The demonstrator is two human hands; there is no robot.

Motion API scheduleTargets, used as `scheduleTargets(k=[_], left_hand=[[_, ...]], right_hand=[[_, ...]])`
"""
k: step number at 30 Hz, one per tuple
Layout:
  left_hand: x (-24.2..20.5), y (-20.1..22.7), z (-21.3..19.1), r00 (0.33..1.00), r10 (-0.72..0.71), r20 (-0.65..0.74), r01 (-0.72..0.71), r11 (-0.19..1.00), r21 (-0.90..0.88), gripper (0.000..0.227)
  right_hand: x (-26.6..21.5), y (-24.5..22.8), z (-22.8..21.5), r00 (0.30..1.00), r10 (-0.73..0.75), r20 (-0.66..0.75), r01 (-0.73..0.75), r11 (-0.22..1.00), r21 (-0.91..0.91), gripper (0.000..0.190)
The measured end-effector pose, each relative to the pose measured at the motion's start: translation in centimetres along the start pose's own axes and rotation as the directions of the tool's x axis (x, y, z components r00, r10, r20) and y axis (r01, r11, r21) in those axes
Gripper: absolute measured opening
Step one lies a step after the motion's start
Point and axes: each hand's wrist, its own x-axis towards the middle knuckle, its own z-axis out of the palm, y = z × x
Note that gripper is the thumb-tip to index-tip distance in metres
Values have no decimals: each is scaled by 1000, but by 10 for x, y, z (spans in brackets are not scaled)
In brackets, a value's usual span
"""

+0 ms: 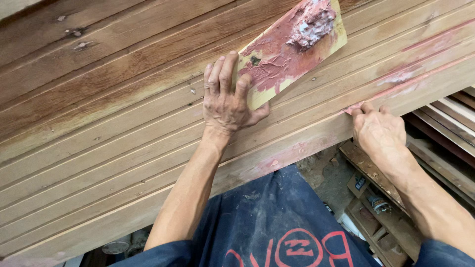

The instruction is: The person uses a small putty knife to apply pink filler into the grooves of a wooden panel, repeatedly scooping filler from a larger trowel and smoothing it into the seams.

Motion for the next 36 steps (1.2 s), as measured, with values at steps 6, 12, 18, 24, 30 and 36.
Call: scheduleTargets(k=[6, 12, 18, 24, 30, 36], left_hand=[[0, -3, 2, 1000, -4, 5, 4, 1000, -13, 59], [1, -2, -2, 1000, -5, -9, 5, 1000, -24, 61], [2, 1, -2, 1000, -13, -7, 13, 999, -39, 60], [4, 2, -3, 1000, -5, -3, 4, 1000, -16, 56], [2, 1, 0, 1000, -7, -3, 7, 1000, 8, 53], [3, -2, 0, 1000, 5, 12, -6, 1000, 28, 53]], right_hand=[[47, -8, -11, 928, 32, 371, 61, 970, -236, 26], [78, -6, -22, 903, 91, 421, -25, 987, -161, 47], [42, 58, -23, 948, 123, 294, -77, 984, -163, 32], [7, 62, 18, 996, 33, 83, -29, 998, -49, 41], [6, 43, 26, 988, 71, 134, -62, 996, -71, 50], [46, 40, 15, 955, 101, 278, -54, 984, -169, 40]])
